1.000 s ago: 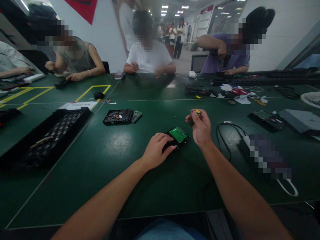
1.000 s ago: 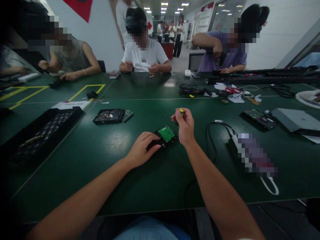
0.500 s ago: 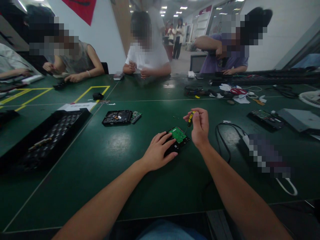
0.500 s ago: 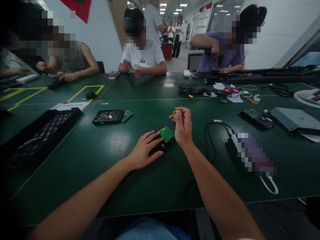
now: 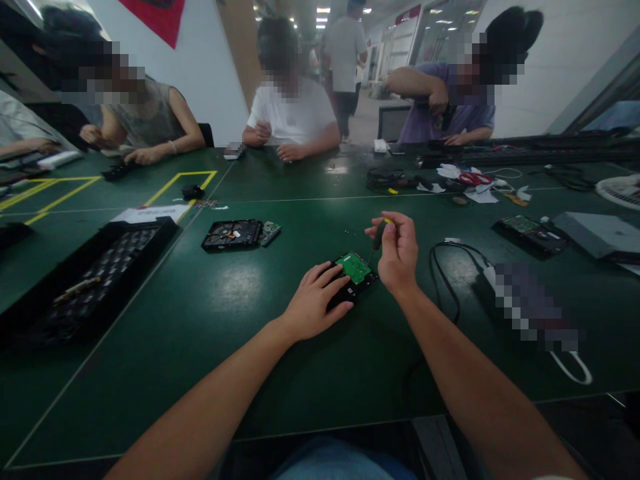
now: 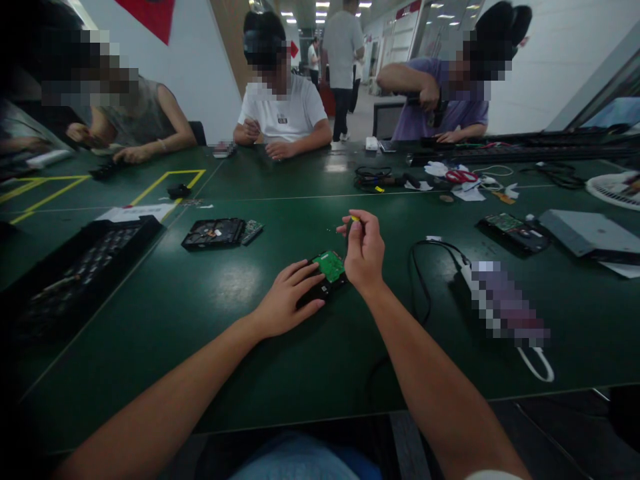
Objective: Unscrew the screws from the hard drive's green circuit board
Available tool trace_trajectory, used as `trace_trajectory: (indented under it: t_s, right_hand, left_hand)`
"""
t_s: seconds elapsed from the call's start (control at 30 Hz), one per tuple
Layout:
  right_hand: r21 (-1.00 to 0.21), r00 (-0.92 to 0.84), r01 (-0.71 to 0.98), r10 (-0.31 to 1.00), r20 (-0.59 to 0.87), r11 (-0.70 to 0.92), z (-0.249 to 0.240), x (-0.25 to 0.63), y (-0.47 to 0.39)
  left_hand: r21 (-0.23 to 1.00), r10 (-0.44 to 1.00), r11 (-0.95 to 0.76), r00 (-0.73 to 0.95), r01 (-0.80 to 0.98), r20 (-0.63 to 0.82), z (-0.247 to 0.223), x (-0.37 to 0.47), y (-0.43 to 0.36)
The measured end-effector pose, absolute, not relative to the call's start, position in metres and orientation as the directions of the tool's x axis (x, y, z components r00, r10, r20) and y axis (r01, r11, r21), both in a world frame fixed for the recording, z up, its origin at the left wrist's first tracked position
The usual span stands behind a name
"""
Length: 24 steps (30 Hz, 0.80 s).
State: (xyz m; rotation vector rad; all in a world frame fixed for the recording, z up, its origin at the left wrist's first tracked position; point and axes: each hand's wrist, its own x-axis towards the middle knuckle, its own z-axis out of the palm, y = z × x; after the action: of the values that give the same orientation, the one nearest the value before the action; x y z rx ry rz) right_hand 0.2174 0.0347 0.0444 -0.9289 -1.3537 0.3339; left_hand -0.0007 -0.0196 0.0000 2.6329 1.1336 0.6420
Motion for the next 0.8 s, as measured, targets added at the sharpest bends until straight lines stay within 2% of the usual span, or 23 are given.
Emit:
trace_trajectory:
  t_s: [0.2,0.27,0.4,0.5,0.6,0.7,0.8]
  right_hand:
    - [-0.620,0.253,0.521,0.588,0.768,0.586,0.0444,0.2239,0.0349]
    - [-0.637,0.250,0.492,0.605,0.756,0.593,0.0434,0.2240,0.0359]
    - [-0.703,0.237,0.319,0.664,0.709,0.636,0.0404,0.2210,0.0378]
    - [-0.698,0.226,0.319,0.663,0.713,0.641,0.0407,0.2196,0.0364]
    - [-0.660,0.229,0.428,0.632,0.740,0.618,0.0445,0.2203,0.0332]
    - [-0.560,0.219,0.592,0.552,0.804,0.580,0.0488,0.2223,0.0317]
    - [-0.522,0.194,0.638,0.537,0.821,0.566,0.0478,0.2240,0.0336]
  left_hand:
    - [0.359,0.729,-0.684,0.613,0.634,0.306,0.0017,-0.0009,-0.0192]
    - [0.362,0.727,-0.686,0.615,0.632,0.304,0.0017,-0.0012,-0.0191]
    - [0.366,0.725,-0.689,0.612,0.626,0.317,0.0012,-0.0013,-0.0190]
    - [0.362,0.723,-0.690,0.613,0.626,0.319,0.0008,-0.0013,-0.0186]
    - [0.358,0.725,-0.689,0.613,0.631,0.315,0.0006,-0.0014,-0.0182]
    - [0.357,0.722,-0.692,0.615,0.628,0.318,0.0004,-0.0015,-0.0181]
    - [0.353,0.719,-0.695,0.616,0.627,0.322,0.0001,-0.0015,-0.0184]
